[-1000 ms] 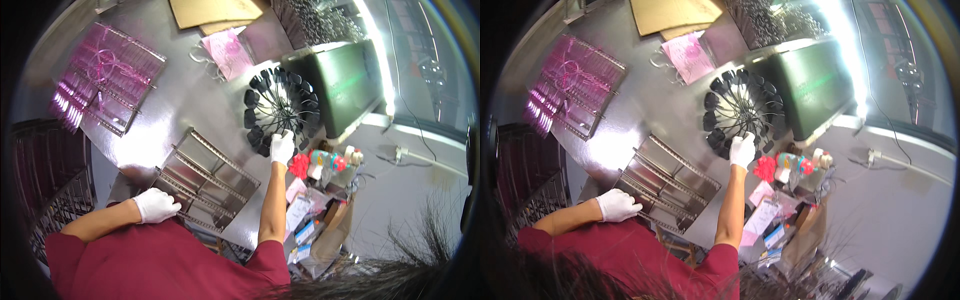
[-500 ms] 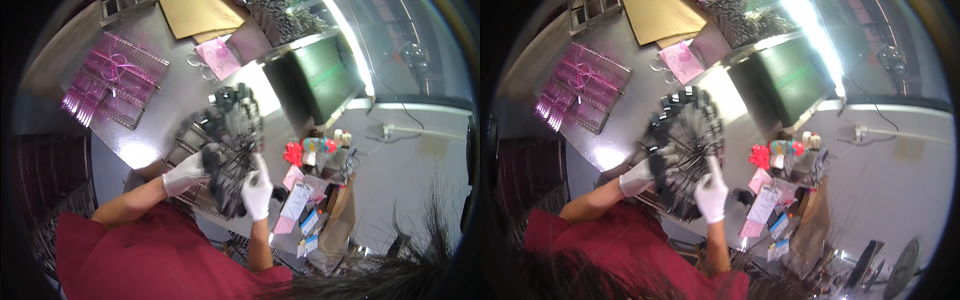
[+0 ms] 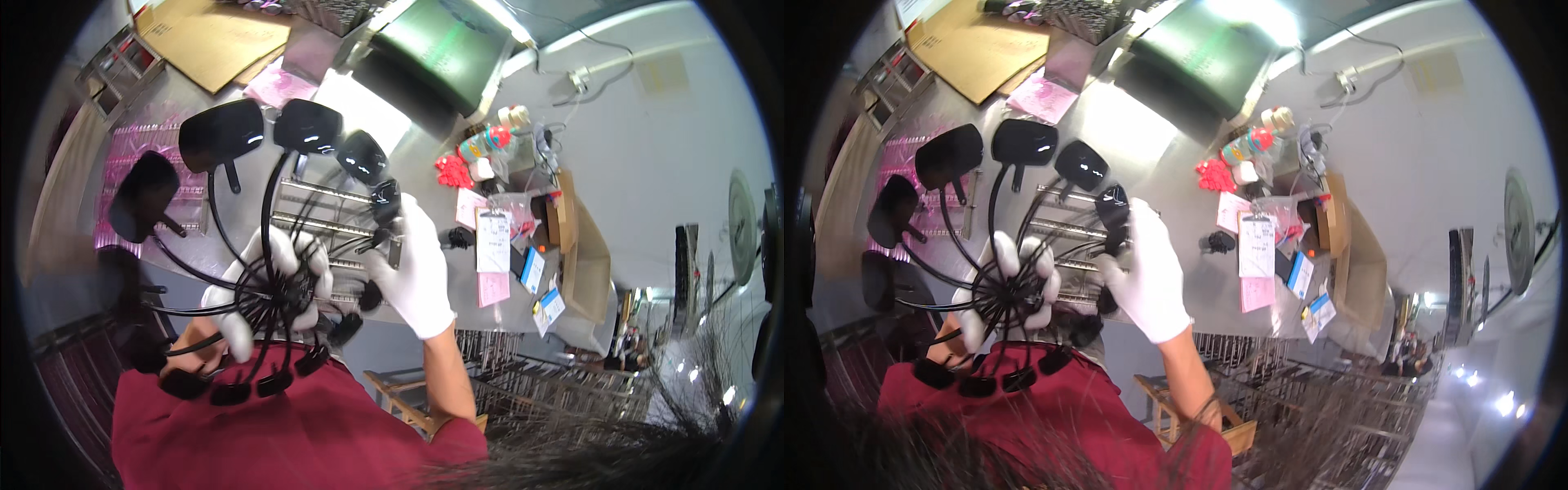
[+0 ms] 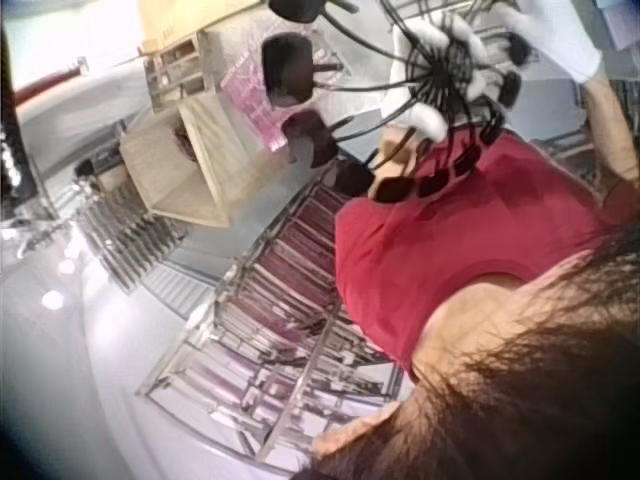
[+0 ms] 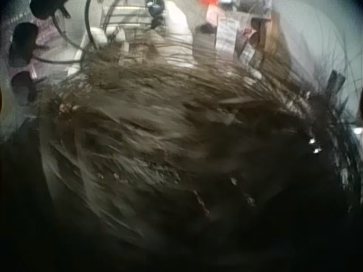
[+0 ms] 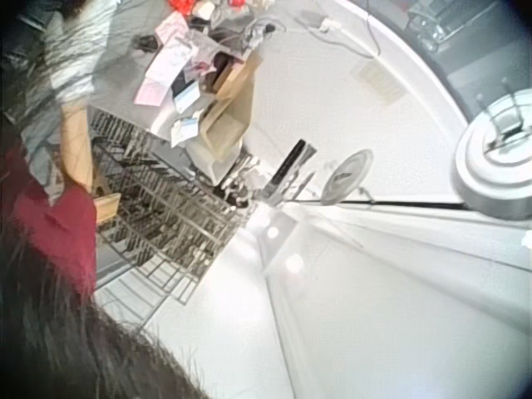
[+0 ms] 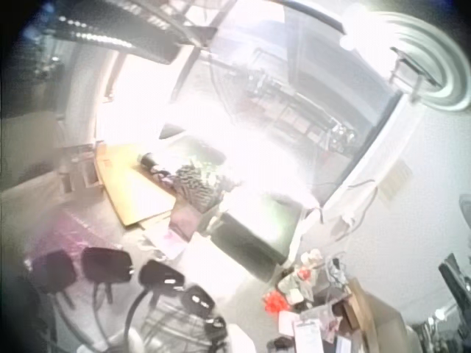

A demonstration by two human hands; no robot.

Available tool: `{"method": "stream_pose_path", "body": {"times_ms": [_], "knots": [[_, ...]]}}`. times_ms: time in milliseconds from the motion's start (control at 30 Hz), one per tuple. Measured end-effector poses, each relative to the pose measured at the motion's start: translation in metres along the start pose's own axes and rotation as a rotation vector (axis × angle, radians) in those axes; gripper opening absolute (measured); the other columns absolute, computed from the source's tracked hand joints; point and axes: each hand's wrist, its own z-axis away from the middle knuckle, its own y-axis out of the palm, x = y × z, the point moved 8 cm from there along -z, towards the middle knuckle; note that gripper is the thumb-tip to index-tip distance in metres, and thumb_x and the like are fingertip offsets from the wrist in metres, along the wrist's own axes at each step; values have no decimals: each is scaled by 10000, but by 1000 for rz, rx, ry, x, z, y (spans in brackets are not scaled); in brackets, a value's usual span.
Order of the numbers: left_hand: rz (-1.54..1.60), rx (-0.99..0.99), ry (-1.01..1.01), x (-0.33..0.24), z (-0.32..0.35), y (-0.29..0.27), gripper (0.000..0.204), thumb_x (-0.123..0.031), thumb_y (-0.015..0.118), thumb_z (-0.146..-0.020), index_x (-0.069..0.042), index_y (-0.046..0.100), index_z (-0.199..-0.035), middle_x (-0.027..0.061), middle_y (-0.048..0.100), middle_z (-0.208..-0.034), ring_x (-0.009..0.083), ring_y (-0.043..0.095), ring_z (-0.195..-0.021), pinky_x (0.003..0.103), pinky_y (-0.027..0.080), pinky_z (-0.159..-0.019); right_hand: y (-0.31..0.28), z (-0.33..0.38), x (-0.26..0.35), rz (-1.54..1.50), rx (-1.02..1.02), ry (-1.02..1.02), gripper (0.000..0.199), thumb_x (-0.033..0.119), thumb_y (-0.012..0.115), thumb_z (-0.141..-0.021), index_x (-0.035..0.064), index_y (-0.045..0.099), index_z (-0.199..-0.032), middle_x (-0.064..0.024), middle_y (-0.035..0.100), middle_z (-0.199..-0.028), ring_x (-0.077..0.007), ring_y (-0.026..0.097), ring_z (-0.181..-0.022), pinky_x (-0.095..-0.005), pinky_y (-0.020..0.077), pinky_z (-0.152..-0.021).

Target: The person assembles decorative items by inserting pink and black plastic pieces into metal racks on a workbench. They handle the pieces one at a time, arranging them in rows and occasionally adjusting the rack position.

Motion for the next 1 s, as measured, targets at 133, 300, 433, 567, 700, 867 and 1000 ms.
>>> {"method": "stream_pose_path", "body": {"times_ms": [133,300,433,567,700,867,1000], "knots": [[-460,61,-273,0,3,13,765,-89,1009,-633,-76,558,-1251,200,561,-1310,338,614,-1142,388,535,-872,42,17,-27,43,452,146,205,142,809,-807,4,695,-908,-208,661,-795,-392,682,-765,-430,564,-744],[-1398,459,-709,-18,28,1,666,-270,1001,-630,-16,676,-1153,192,636,-1156,385,630,-1054,429,531,-897,30,61,-52,-204,662,100,150,140,728,-910,1,704,-959,-209,701,-847,-371,708,-770,-415,580,-753],[-586,-263,-470,32,6,17,435,-177,949,-770,-1,676,-1058,114,625,-1105,250,626,-1038,375,516,-871,-38,15,-30,-241,45,-74,890,73,886,-818,29,423,-1577,-195,689,-1208,-258,739,-831,-363,603,-733],[-907,414,-640,91,-56,8,499,-208,975,-679,-59,715,-1077,114,599,-1172,332,587,-1023,422,507,-942,-55,16,-80,-222,-29,59,835,73,913,-789,25,488,-1506,-139,626,-1023,-208,651,-685,-341,580,-676],[-995,488,-791,125,-54,-28,682,-315,982,-701,-29,640,-1216,182,604,-1182,367,581,-1078,447,510,-967,-25,95,-161,-324,568,-253,391,147,815,-830,0,694,-1171,-144,697,-941,-299,684,-755,-397,593,-761],[-1377,225,-817,100,-26,-48,684,-378,985,-676,-17,673,-1166,185,593,-1151,372,594,-1073,424,519,-945,-47,56,-313,554,629,39,656,22,665,-853,52,510,-1489,-276,611,-1337,-465,723,-909,-535,589,-747],[-1239,191,-705,116,-32,-29,663,-434,995,-683,-21,652,-1073,158,583,-1124,327,596,-1048,391,527,-889,-1,53,-391,570,900,-172,622,32,688,-872,132,546,-1470,-226,519,-1478,-439,718,-1003,-508,608,-823]]}}
